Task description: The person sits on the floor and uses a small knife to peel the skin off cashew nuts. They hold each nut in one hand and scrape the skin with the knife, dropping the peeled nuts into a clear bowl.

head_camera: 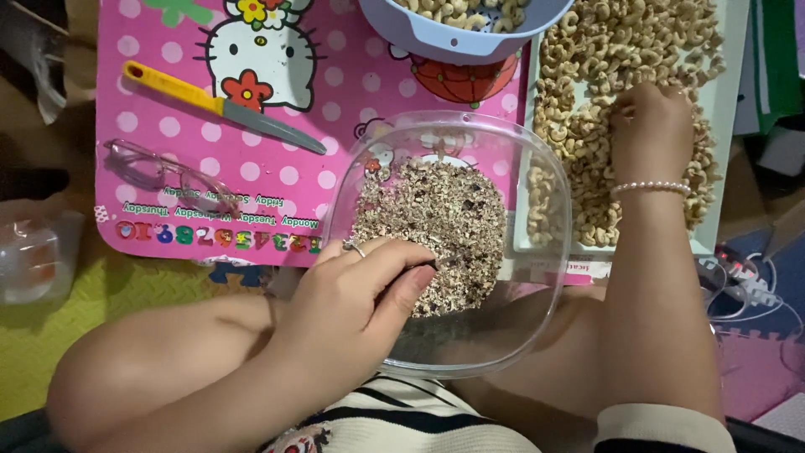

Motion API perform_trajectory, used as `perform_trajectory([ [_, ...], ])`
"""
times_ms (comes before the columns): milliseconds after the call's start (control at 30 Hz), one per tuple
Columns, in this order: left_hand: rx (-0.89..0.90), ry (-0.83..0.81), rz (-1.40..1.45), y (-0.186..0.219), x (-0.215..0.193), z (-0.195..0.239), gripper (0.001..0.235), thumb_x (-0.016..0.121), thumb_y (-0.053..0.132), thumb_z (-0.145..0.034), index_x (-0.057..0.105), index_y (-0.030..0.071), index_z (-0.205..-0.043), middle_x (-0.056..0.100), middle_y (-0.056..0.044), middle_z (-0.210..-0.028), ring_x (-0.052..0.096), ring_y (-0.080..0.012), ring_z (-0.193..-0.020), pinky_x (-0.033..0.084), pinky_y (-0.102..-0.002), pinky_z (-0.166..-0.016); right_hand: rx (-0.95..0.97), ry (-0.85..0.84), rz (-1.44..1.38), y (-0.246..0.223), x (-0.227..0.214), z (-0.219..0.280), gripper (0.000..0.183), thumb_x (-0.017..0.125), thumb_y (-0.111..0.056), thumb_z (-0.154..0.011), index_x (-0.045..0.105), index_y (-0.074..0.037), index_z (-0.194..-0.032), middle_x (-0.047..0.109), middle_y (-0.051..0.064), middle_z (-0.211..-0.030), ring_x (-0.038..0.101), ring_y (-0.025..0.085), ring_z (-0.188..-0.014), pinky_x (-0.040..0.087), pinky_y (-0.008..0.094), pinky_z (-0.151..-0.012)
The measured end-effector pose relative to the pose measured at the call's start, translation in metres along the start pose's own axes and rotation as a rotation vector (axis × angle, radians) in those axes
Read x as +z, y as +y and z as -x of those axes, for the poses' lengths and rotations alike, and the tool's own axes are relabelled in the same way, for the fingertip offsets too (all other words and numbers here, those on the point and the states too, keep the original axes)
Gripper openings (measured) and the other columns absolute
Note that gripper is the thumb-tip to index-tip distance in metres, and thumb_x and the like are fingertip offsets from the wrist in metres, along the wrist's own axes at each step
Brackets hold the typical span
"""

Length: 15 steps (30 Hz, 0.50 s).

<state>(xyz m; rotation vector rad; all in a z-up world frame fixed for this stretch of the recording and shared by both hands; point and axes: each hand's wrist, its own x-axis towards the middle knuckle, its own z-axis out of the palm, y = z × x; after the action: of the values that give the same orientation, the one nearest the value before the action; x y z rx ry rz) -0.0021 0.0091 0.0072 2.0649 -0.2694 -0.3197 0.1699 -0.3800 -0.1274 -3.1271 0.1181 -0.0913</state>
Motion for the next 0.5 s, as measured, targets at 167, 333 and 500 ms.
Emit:
perform_trajectory([
  [167, -0.035, -0.041, -0.008, 0.001, 0.004, -0.004, 0.023, 0.05, 0.03, -0.103, 0.068, 0.017, -0.111, 0.077, 0.002, -0.102, 0.069, -0.0223, -0.09, 0.04, -0.039, -0.082, 0.121, -0.053, -0.157, -0.012, -0.015, 0.003, 0.007, 0.068, 0.002, -0.104, 0.074, 0.005, -0.106, 0.067, 0.025, -0.106, 0.066, 0.04, -0.088, 0.057, 0.052, -0.068],
  [333, -0.032, -0.032, 0.019, 0.006, 0.007, -0.009, 0.024, 0.051, 0.027, -0.102, 0.07, 0.016, -0.112, 0.078, 0.002, -0.103, 0.072, -0.0205, -0.094, 0.043, -0.039, -0.081, 0.196, 0.036, -0.73, -0.041, -0.083, 0.03, 0.013, 0.075, -0.002, -0.104, 0.07, -0.01, -0.113, 0.074, 0.003, -0.107, 0.072, 0.011, -0.095, 0.065, 0.023, -0.086],
  [500, -0.108, -0.039, 0.07, 0.008, 0.007, -0.012, 0.027, 0.052, 0.03, -0.101, 0.071, 0.016, -0.115, 0.079, 0.002, -0.105, 0.075, -0.0202, -0.094, 0.05, -0.036, -0.081, 0.27, -0.229, -1.22, -0.1, -0.147, 0.089, 0.014, 0.068, -0.002, -0.103, 0.065, -0.014, -0.109, 0.069, -0.002, -0.109, 0.069, 0.004, -0.099, 0.065, 0.014, -0.097],
])
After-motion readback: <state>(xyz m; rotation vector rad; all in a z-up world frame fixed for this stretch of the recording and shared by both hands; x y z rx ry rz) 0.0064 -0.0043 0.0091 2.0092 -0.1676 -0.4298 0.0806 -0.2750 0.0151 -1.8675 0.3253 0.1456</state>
